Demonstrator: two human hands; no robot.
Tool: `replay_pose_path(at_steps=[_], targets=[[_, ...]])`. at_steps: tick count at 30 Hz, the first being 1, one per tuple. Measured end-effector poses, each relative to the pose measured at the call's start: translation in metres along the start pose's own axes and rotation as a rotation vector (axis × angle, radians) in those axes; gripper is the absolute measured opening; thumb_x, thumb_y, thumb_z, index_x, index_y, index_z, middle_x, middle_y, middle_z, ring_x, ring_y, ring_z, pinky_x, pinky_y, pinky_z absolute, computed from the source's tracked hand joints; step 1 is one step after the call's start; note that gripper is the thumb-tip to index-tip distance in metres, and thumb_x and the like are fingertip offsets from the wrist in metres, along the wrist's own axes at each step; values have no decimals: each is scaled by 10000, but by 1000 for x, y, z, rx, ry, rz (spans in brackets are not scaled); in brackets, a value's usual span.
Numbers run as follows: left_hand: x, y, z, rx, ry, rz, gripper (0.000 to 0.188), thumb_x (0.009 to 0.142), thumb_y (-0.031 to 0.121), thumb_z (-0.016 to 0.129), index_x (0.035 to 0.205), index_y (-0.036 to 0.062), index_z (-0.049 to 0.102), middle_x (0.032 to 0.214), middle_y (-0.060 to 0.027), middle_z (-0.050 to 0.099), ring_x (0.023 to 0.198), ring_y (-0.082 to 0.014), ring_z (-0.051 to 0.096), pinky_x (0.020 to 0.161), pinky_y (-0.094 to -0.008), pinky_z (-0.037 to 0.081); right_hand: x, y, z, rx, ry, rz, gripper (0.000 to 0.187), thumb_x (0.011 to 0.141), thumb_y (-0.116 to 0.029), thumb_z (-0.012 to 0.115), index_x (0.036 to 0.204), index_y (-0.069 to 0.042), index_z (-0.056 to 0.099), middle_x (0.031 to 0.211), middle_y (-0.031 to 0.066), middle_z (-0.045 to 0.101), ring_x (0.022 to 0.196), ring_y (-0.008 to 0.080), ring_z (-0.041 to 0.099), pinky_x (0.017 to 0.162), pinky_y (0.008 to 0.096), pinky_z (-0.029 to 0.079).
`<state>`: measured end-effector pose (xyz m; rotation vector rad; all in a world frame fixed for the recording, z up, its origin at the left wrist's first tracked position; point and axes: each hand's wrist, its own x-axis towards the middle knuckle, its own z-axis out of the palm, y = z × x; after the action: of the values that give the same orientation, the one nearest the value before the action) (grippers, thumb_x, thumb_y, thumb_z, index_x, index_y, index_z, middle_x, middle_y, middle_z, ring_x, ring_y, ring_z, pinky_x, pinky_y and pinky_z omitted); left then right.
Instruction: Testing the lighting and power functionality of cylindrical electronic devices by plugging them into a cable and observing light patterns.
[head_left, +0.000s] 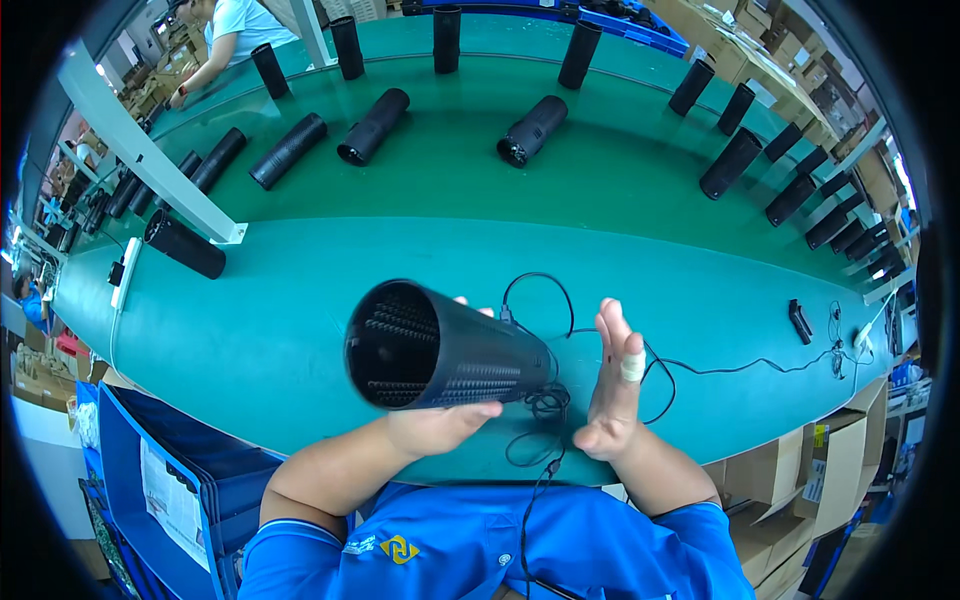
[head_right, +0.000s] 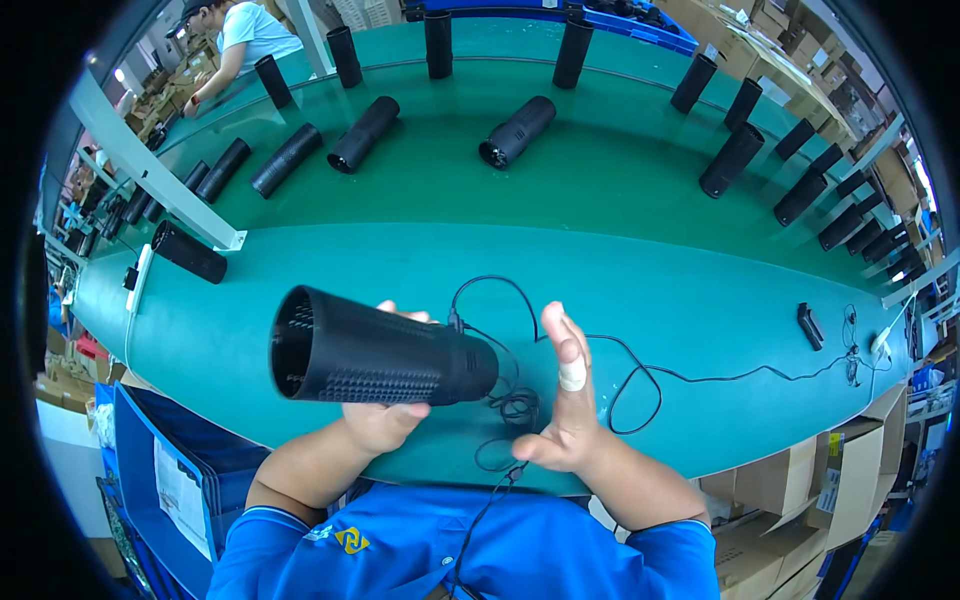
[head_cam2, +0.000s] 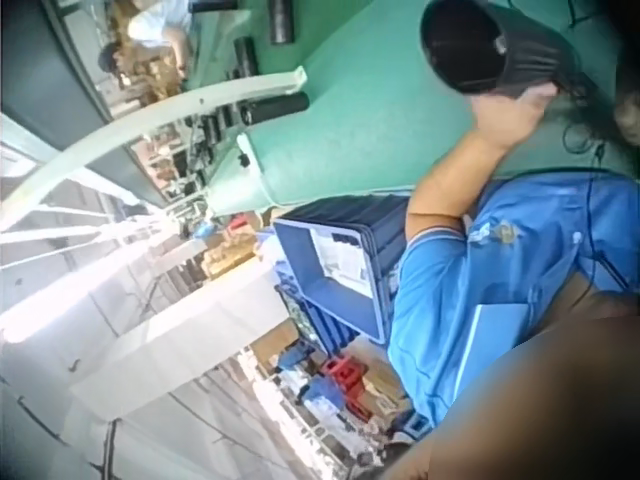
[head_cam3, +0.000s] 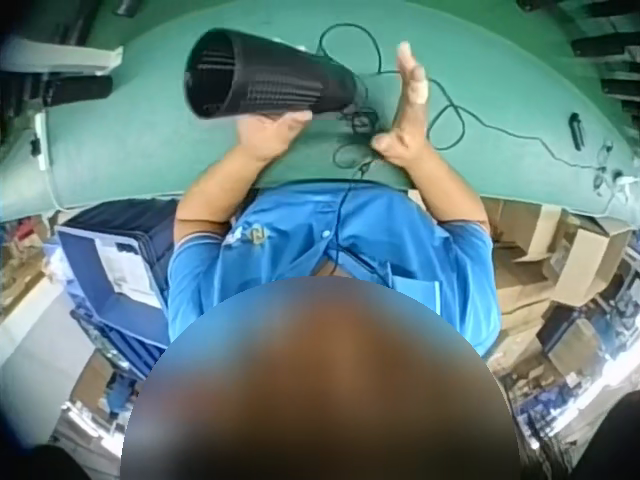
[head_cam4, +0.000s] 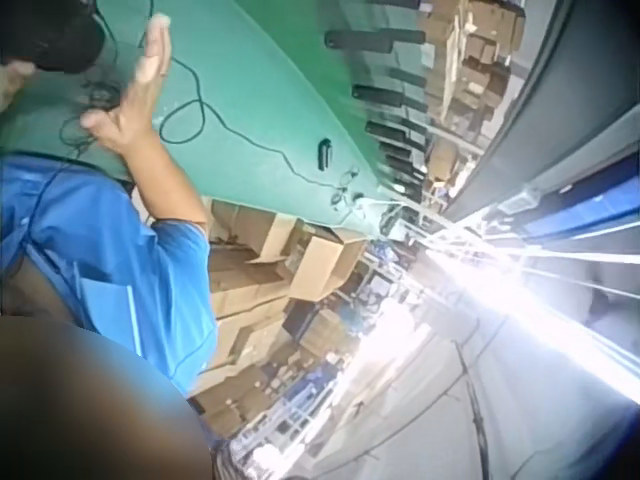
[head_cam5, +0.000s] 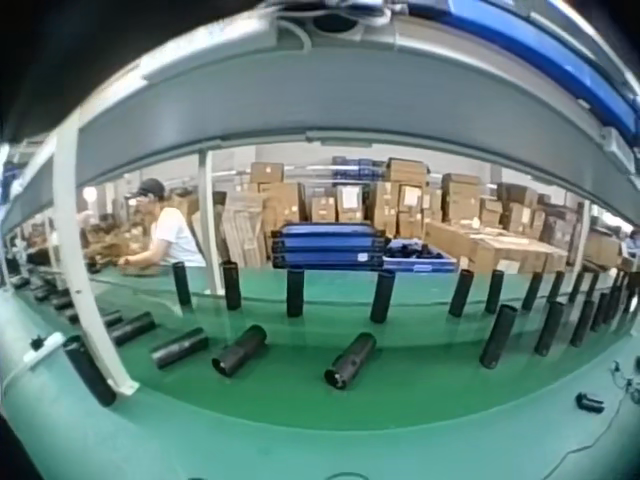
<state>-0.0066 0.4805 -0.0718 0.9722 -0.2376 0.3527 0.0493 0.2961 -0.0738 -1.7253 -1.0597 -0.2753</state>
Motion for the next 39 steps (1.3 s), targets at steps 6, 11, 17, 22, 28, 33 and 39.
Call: replay_pose_path(at_steps=[6,11,17,22,28,33,39], targets=[[8,5,-11,570,-411,4,679,688,132,790,1279,39,469,1197,-118,575,1069,-252,572,946,-368,422,-4,-10,30,352,-104,40,957,794,-488,675,1496,-160,114,1478,226,253,1356,374,265,1058,482,283],[2,3,-15,393,-251,-98,633,708,150,791,1238,3,475,1165,-136,586,993,-231,608,892,-322,462,0,-12,27,278,-113,80,927,831,-459,643,1499,-148,82,1480,227,254,1349,383,291,1049,463,302],[15,7,-13,152,51,-336,581,717,145,790,1198,0,500,1096,-136,618,969,-224,614,889,-320,463,2,-1,10,666,67,663,937,817,-418,677,1478,-42,129,1375,211,416,1209,311,457,956,408,391],[16,8,-19,236,-142,-254,569,712,140,792,1188,0,514,1087,-127,624,963,-217,615,878,-319,468,-1,0,14,585,-49,541,831,792,-191,685,1465,-50,218,1359,171,458,1122,271,504,904,361,419],[6,0,-21,319,-165,-127,540,705,150,797,1161,1,550,1113,-117,623,959,-217,617,866,-330,477,-3,-12,17,30,-167,266,813,743,-122,702,1436,-53,282,1332,190,483,1087,303,527,866,370,445],[14,4,-18,582,-357,226,508,710,165,796,1139,3,576,1138,-126,618,959,-227,621,864,-340,484,-23,12,22,37,-146,74,771,722,-116,708,1396,-47,339,1302,192,509,1071,311,534,866,371,448],[19,6,-19,679,-459,520,498,755,136,756,1189,16,544,1165,-155,604,981,-260,623,866,-346,492,-21,19,31,111,-73,41,592,763,-101,668,1308,-26,450,1249,182,545,993,292,560,821,360,454]])
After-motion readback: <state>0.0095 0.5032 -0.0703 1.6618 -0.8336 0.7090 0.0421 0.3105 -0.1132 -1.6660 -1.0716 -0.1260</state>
